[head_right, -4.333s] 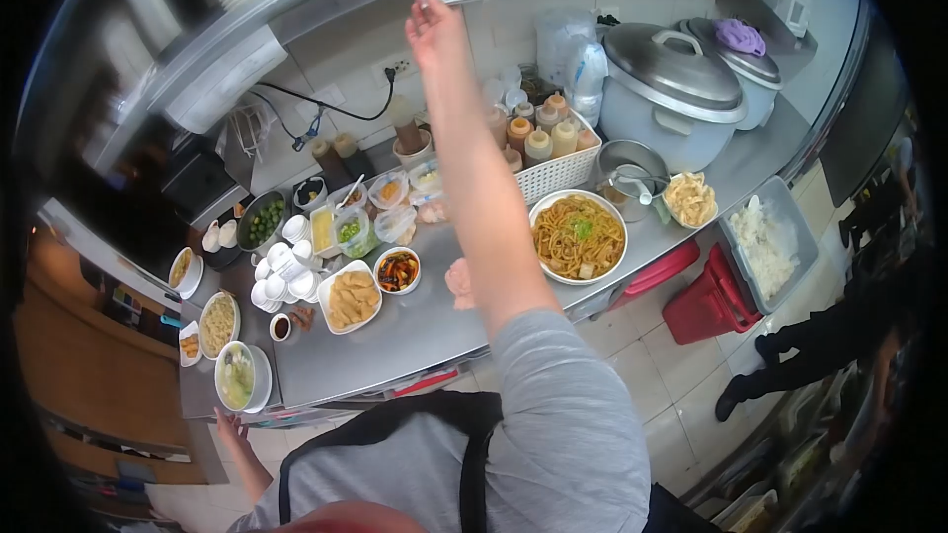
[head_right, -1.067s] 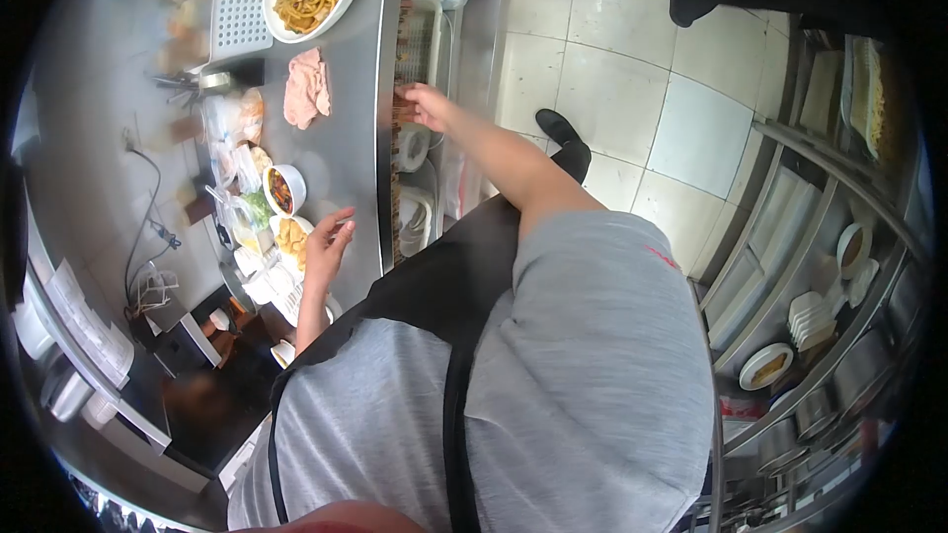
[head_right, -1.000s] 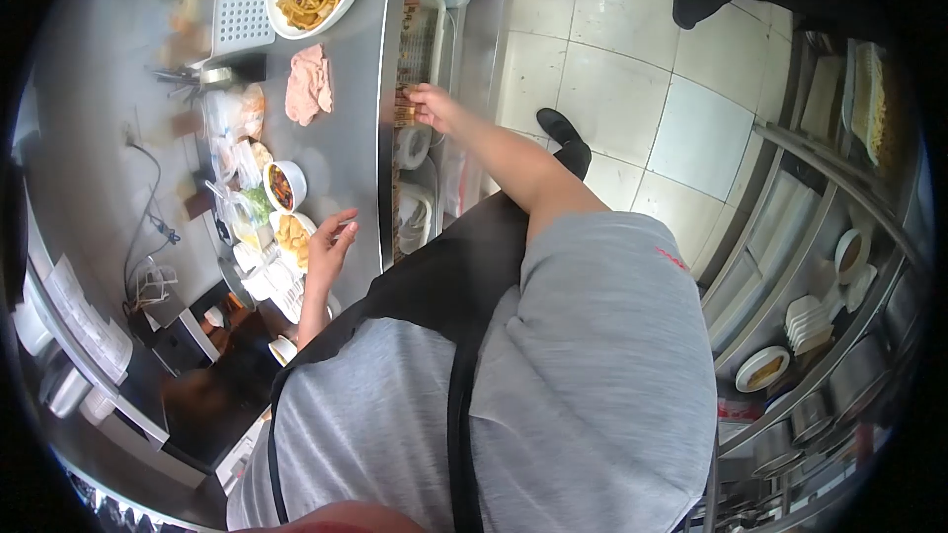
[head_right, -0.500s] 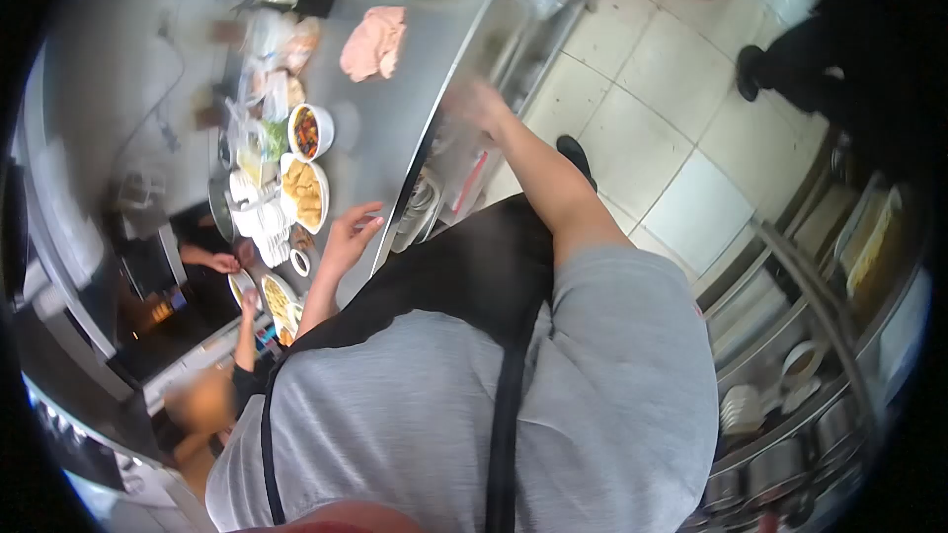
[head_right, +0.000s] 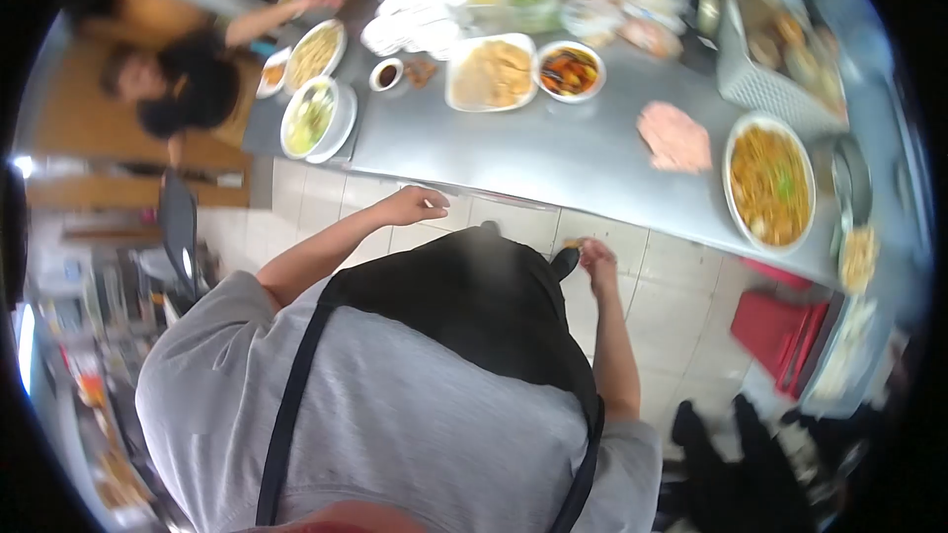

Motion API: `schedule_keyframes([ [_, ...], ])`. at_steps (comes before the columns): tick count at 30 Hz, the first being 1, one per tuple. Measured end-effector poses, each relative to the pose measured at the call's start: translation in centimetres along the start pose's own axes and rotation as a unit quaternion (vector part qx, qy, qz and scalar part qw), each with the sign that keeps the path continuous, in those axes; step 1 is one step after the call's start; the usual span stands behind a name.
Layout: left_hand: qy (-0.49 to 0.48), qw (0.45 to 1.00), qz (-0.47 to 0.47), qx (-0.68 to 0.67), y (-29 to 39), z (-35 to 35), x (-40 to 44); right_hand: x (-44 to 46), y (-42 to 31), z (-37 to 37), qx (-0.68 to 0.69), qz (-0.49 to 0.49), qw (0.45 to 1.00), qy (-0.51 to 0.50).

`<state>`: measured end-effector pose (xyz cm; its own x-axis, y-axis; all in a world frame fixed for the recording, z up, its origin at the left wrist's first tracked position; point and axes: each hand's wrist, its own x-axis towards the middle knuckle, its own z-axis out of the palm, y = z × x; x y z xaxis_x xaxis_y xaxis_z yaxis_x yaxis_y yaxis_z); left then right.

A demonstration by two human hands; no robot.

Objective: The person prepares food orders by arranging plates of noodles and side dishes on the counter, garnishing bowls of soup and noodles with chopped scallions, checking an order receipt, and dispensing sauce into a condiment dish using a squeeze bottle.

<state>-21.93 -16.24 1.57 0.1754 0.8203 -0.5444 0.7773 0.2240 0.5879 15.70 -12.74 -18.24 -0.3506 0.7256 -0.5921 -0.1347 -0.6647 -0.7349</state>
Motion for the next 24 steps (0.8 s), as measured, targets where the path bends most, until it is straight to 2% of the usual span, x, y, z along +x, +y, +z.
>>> schedule_keyframes([
  [1,0.005,0.998,-0.044,-0.048,-2.0,0.0,-1.0,-0.6,-2.0,3.2,-0.076,-0.015,0.996,-0.049],
  [2,0.027,0.996,-0.050,-0.065,-4.0,0.1,-2.1,-1.0,-3.8,6.3,-0.148,-0.032,0.984,-0.096],
  [4,0.064,0.966,-0.166,-0.186,-8.1,-0.1,-4.5,-0.5,-7.0,12.4,-0.222,-0.074,0.951,-0.202],
  [6,0.114,0.923,-0.240,-0.279,-12.2,-1.0,-6.9,0.4,-10.3,18.7,-0.246,-0.162,0.923,-0.246],
  [7,0.142,0.892,-0.267,-0.334,-14.3,-1.3,-8.3,-0.1,-13.3,22.6,-0.353,-0.231,0.881,-0.215],
  [8,0.150,0.888,-0.265,-0.345,-16.3,-1.5,-9.4,-0.4,-16.4,26.4,-0.453,-0.299,0.820,-0.181],
  [10,0.244,0.814,-0.308,-0.427,-20.0,-1.8,-11.6,1.0,-19.6,33.0,-0.466,-0.362,0.785,-0.188],
  [12,0.276,0.795,-0.305,-0.446,-23.0,-1.6,-13.7,3.0,-22.3,39.8,-0.475,-0.466,0.719,-0.199],
  [14,0.302,0.778,-0.301,-0.462,-25.0,-1.2,-15.3,5.8,-24.2,46.3,-0.451,-0.518,0.692,-0.223],
  [16,0.327,0.748,-0.280,-0.505,-26.2,-0.7,-16.6,8.7,-25.1,52.0,-0.467,-0.515,0.691,-0.198],
  [18,0.327,0.738,-0.280,-0.520,-26.9,-0.2,-17.1,13.4,-24.7,56.2,-0.511,-0.467,0.711,-0.125],
  [19,0.332,0.729,-0.277,-0.531,-27.4,0.2,-17.3,16.2,-23.9,57.3,-0.515,-0.465,0.710,-0.120],
  [21,0.334,0.718,-0.271,-0.548,-27.8,0.2,-17.5,22.2,-21.3,58.4,-0.576,-0.381,0.720,-0.073],
  [22,0.329,0.720,-0.269,-0.549,-27.9,0.0,-17.5,24.6,-19.9,58.8,-0.578,-0.379,0.720,-0.068],
  [24,0.364,0.689,-0.238,-0.579,-27.9,-1.0,-17.2,29.1,-17.0,59.2,-0.714,-0.276,0.640,-0.062],
])
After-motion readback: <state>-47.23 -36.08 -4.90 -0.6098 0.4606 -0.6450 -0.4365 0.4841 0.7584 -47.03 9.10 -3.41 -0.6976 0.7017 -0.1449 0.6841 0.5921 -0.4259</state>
